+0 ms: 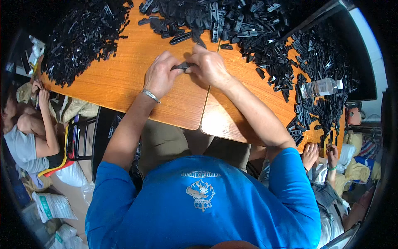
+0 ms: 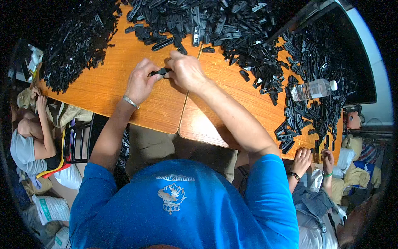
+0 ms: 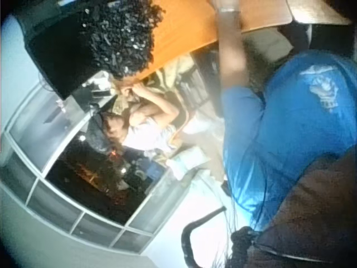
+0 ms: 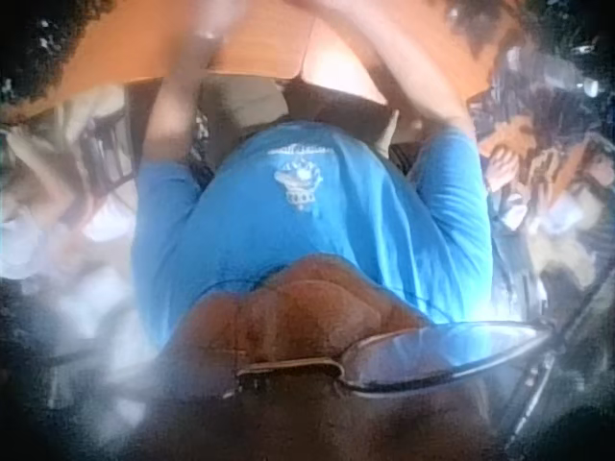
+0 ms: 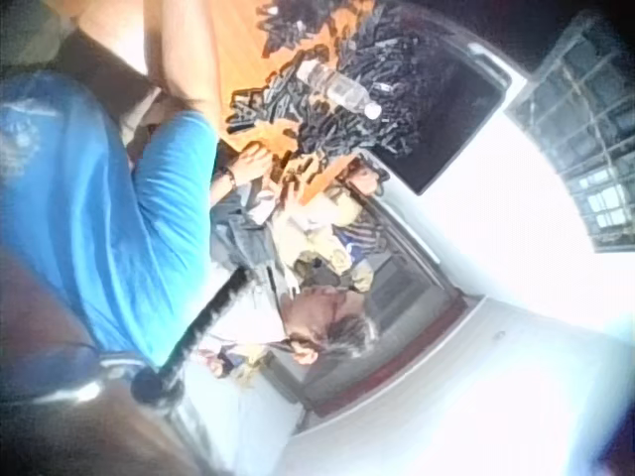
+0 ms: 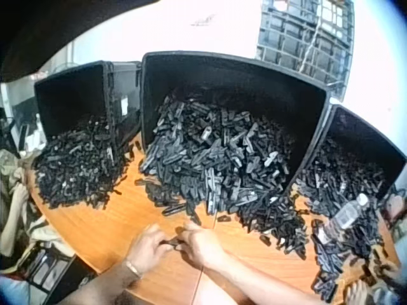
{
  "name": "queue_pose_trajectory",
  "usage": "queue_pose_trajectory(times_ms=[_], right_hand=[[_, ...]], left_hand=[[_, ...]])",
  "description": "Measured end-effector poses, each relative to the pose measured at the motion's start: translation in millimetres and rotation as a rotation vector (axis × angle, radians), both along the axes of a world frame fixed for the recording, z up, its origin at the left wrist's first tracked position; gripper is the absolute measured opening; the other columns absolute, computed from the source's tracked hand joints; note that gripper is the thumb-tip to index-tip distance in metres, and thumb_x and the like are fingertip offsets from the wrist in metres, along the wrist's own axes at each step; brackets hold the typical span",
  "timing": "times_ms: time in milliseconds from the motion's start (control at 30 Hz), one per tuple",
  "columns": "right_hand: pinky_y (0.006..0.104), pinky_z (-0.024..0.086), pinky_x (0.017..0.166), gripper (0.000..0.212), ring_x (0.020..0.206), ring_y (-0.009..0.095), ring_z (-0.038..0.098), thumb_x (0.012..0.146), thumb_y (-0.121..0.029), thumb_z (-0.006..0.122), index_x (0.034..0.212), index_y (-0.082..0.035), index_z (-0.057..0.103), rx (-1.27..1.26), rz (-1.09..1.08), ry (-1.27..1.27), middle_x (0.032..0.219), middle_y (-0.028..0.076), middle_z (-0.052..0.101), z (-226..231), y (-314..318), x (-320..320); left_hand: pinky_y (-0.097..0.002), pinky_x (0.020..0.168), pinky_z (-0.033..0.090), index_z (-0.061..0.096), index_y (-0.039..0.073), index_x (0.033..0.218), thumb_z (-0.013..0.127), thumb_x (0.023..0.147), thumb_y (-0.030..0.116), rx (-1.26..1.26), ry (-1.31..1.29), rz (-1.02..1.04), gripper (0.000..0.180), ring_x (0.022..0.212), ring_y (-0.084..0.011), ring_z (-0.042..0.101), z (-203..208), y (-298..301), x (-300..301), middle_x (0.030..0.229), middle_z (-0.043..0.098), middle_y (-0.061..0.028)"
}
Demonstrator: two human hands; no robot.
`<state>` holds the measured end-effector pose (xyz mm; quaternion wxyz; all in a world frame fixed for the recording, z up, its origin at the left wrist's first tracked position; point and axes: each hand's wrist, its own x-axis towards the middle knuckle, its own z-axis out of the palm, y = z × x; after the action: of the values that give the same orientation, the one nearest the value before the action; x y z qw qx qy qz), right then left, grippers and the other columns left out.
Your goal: The person repeatedly picks up plastic components from piles on the table and connects them together by hand.
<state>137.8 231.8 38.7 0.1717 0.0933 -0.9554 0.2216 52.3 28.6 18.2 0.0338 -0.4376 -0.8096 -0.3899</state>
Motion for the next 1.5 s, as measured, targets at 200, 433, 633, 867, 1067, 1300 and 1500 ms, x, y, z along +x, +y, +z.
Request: queue_pose_trajectory(times_ms=[200,433,633,867,1067,1300,1500], right_hand=[[0.0471,0.059,0.084,0.023,0.094,0.037,0.074,0.090,-0.031,0.084,0.100,-0.010,0.082,-0.145,0.314,-0.247,0.106,0.012,0.075,-1,-43,18],[0.0497,0.060,0.078,0.014,0.094,0.037,0.073,0.088,-0.012,0.077,0.101,-0.008,0.080,0.092,-0.336,0.088,0.097,0.013,0.068,-4,61,24],[0.0478,0.062,0.086,0.016,0.097,0.038,0.074,0.092,-0.008,0.067,0.104,-0.004,0.076,0.333,-0.331,0.016,0.108,0.018,0.067,4,94,11],[0.0505,0.062,0.088,0.025,0.098,0.043,0.075,0.086,-0.007,0.071,0.110,-0.004,0.077,0.187,-0.300,-0.160,0.113,0.026,0.070,11,86,24],[0.0442,0.059,0.082,0.021,0.094,0.038,0.073,0.084,-0.006,0.077,0.105,-0.004,0.074,-0.396,-0.349,-0.138,0.097,0.018,0.070,12,37,69],[0.0488,0.058,0.084,0.025,0.098,0.040,0.071,0.082,-0.009,0.084,0.105,-0.005,0.075,-0.054,-0.315,0.055,0.099,0.017,0.071,-2,28,89],[0.0500,0.060,0.089,0.018,0.101,0.038,0.074,0.084,-0.008,0.078,0.102,-0.005,0.079,0.098,-0.363,-0.292,0.109,0.020,0.073,30,20,69]], left_hand=[[-0.0385,0.076,0.051,0.075,0.004,0.100,0.082,0.085,0.003,-0.356,-0.209,-0.260,0.016,0.084,-0.0261,0.062,36,-96,-23,0.090,0.061,-0.0083],[-0.0348,0.092,0.056,0.075,0.004,0.121,0.074,0.089,-0.004,-0.386,-0.247,-0.118,0.033,0.102,-0.0222,0.069,70,-81,-42,0.107,0.071,-0.0086],[-0.0422,0.102,0.054,0.074,0.011,0.124,0.068,0.090,-0.002,-0.121,0.422,-0.123,0.037,0.121,-0.0300,0.063,31,66,-39,0.124,0.068,-0.0083],[-0.0421,0.096,0.052,0.073,0.009,0.112,0.065,0.093,0.004,-0.369,0.580,-0.230,0.021,0.116,-0.0279,0.063,26,103,-50,0.115,0.067,-0.0055],[-0.0461,0.094,0.054,0.073,0.003,0.119,0.072,0.094,0.004,-0.312,-0.014,-0.307,0.025,0.107,-0.0358,0.068,41,66,-14,0.110,0.071,-0.0146],[-0.0439,0.094,0.054,0.079,0.003,0.110,0.069,0.099,0.010,-0.230,-0.059,-0.298,0.017,0.101,-0.0365,0.068,13,43,-20,0.101,0.071,-0.0165],[-0.0406,0.093,0.054,0.078,0.000,0.107,0.072,0.101,0.017,-0.239,-0.108,-0.226,0.019,0.101,-0.0334,0.068,17,43,-40,0.104,0.069,-0.0146]])
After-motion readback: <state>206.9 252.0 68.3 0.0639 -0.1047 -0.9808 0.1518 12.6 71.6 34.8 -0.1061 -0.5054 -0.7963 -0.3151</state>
